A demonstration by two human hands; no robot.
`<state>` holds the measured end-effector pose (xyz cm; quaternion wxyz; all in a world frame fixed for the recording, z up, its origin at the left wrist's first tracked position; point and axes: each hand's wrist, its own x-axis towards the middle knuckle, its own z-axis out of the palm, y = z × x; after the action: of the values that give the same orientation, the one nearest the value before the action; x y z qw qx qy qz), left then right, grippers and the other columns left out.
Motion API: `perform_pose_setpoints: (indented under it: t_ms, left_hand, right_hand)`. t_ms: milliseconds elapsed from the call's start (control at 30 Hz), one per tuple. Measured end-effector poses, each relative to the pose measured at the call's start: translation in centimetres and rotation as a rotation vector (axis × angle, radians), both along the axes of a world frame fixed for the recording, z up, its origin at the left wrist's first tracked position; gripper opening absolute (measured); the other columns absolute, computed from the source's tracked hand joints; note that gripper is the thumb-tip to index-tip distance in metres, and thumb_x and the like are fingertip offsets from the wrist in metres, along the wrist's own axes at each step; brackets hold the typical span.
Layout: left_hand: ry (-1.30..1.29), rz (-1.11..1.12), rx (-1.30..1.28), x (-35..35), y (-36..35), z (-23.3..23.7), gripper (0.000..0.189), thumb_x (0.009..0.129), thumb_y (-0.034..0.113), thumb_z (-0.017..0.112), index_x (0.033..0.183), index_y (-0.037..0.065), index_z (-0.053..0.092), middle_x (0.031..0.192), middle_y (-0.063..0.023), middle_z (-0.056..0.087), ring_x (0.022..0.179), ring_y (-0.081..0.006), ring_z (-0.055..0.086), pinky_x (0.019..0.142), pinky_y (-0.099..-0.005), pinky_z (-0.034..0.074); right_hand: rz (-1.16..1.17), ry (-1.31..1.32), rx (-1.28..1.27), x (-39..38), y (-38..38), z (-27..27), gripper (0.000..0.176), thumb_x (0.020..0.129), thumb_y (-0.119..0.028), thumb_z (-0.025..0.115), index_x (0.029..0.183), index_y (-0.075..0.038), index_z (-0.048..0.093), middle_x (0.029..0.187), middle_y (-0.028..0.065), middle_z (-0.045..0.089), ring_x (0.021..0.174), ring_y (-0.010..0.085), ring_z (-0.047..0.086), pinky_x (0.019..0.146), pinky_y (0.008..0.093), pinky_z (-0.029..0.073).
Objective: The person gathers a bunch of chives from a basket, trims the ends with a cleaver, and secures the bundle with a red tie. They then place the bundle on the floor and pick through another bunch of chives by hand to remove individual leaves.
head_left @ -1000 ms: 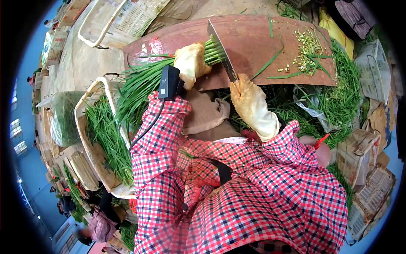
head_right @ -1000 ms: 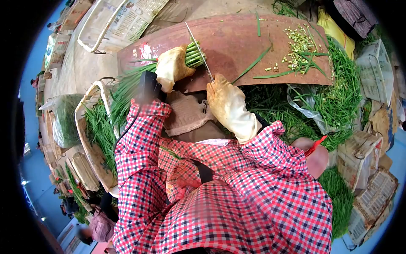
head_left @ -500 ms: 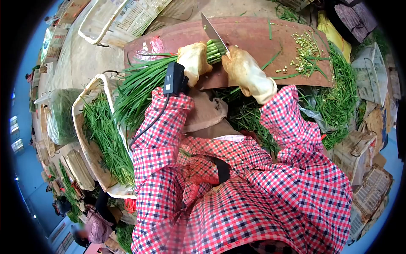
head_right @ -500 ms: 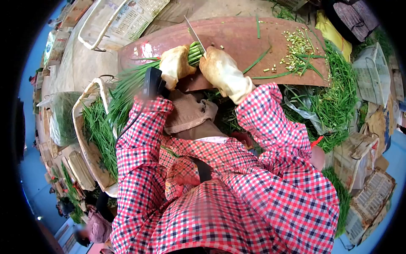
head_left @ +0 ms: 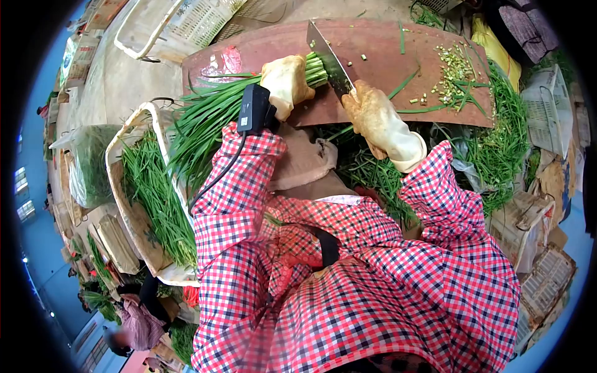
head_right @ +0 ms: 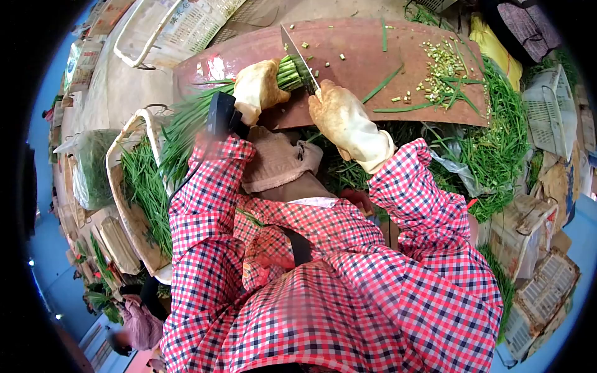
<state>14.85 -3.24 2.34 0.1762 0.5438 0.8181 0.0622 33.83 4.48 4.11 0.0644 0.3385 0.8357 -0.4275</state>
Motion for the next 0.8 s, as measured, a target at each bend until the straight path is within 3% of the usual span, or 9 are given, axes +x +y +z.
perform_pose_setpoints:
  t_ms: [67,167,200,300,433,467,567,700,800]
  left_hand:
    - [-0.001,0.006,-0.008,0.0,0.2,-0.1,0.046,0.061,0.024,0.078,0.099,0.003,0.062,0.089,-0.0188,0.067,0.087,-0.0355,0.066,0.077,-0.0428,0.052]
    - [-0.008,0.008,-0.021,0.3,0.3,0.2,0.046,0.061,0.024,0.078,0.1,0.004,0.062,0.09,-0.0186,0.067,0.088,-0.0353,0.066,0.078,-0.0429,0.051]
    - [-0.015,0.005,-0.01,0.3,0.3,0.1,0.046,0.061,0.024,0.078,0.1,0.004,0.062,0.09,-0.0186,0.067,0.088,-0.0353,0.066,0.078,-0.0428,0.051]
    - [-0.018,0.012,0.012,0.1,0.1,0.4,0.046,0.061,0.024,0.077,0.1,0.005,0.063,0.09,-0.0191,0.068,0.088,-0.0351,0.066,0.079,-0.0419,0.051]
    - [-0.019,0.02,0.019,0.2,0.3,0.2,0.046,0.061,0.024,0.077,0.1,0.005,0.063,0.089,-0.0192,0.068,0.088,-0.0345,0.066,0.08,-0.0411,0.052]
    - [-0.015,0.025,0.03,0.2,0.2,0.1,0.046,0.061,0.024,0.077,0.101,0.005,0.064,0.089,-0.0192,0.068,0.088,-0.0344,0.066,0.08,-0.041,0.052]
    - [-0.047,0.032,-0.036,0.3,0.2,1.0,0.048,0.061,0.024,0.077,0.102,0.004,0.064,0.089,-0.0194,0.068,0.088,-0.0344,0.066,0.08,-0.0407,0.052]
    - [-0.025,0.022,-0.023,0.7,0.1,1.5,0.053,0.064,0.023,0.078,0.111,0.004,0.062,0.092,-0.0204,0.067,0.09,-0.0356,0.065,0.081,-0.0413,0.051]
    - [-0.052,0.019,-0.035,1.0,0.2,2.1,0.058,0.064,0.022,0.079,0.116,0.003,0.06,0.093,-0.02,0.068,0.091,-0.0353,0.065,0.082,-0.0418,0.051]
  right_hand:
    - [-0.075,-0.117,-0.145,-0.5,0.1,3.9,0.028,0.091,-0.025,0.054,0.097,0.002,0.055,0.081,0.023,0.059,0.08,0.0401,0.06,0.072,0.0442,0.05]
    - [0.716,0.155,0.977,-0.5,1.6,-4.9,0.03,0.092,-0.025,0.05,0.099,0.004,0.056,0.08,0.0241,0.06,0.077,0.0402,0.061,0.073,0.0463,0.05]
    - [0.818,-0.03,1.029,-2.3,1.9,-8.9,0.03,0.087,-0.023,0.055,0.1,0.003,0.057,0.08,0.02,0.063,0.078,0.0353,0.064,0.073,0.0435,0.052]
    - [-0.097,-0.078,-0.03,-3.6,1.1,0.2,0.027,0.079,-0.021,0.061,0.096,0.0,0.06,0.083,0.014,0.065,0.084,0.0291,0.064,0.073,0.037,0.052]
    - [0.767,0.101,0.93,-1.6,3.2,-6.8,0.022,0.087,-0.018,0.054,0.096,0.001,0.059,0.08,0.0174,0.065,0.07,0.032,0.063,0.067,0.0397,0.052]
    - [0.586,0.35,0.884,-0.9,3.4,-9.4,0.023,0.091,-0.02,0.052,0.096,0.002,0.055,0.069,0.0172,0.062,0.061,0.0331,0.062,0.06,0.0422,0.051]
    - [-0.141,0.25,-0.204,0.4,0.5,0.5,0.019,0.091,-0.019,0.055,0.091,0.0,0.054,0.061,0.0137,0.056,0.059,0.0306,0.061,0.056,0.0412,0.049]
    - [-0.11,0.037,-0.328,0.2,0.4,1.7,0.02,0.092,-0.021,0.054,0.092,-0.002,0.052,0.062,0.0157,0.057,0.058,0.0307,0.061,0.053,0.041,0.048]
    - [0.034,0.16,0.103,0.4,0.5,-3.4,0.023,0.093,-0.023,0.054,0.098,-0.001,0.053,0.07,0.0186,0.061,0.062,0.0306,0.062,0.056,0.0407,0.05]
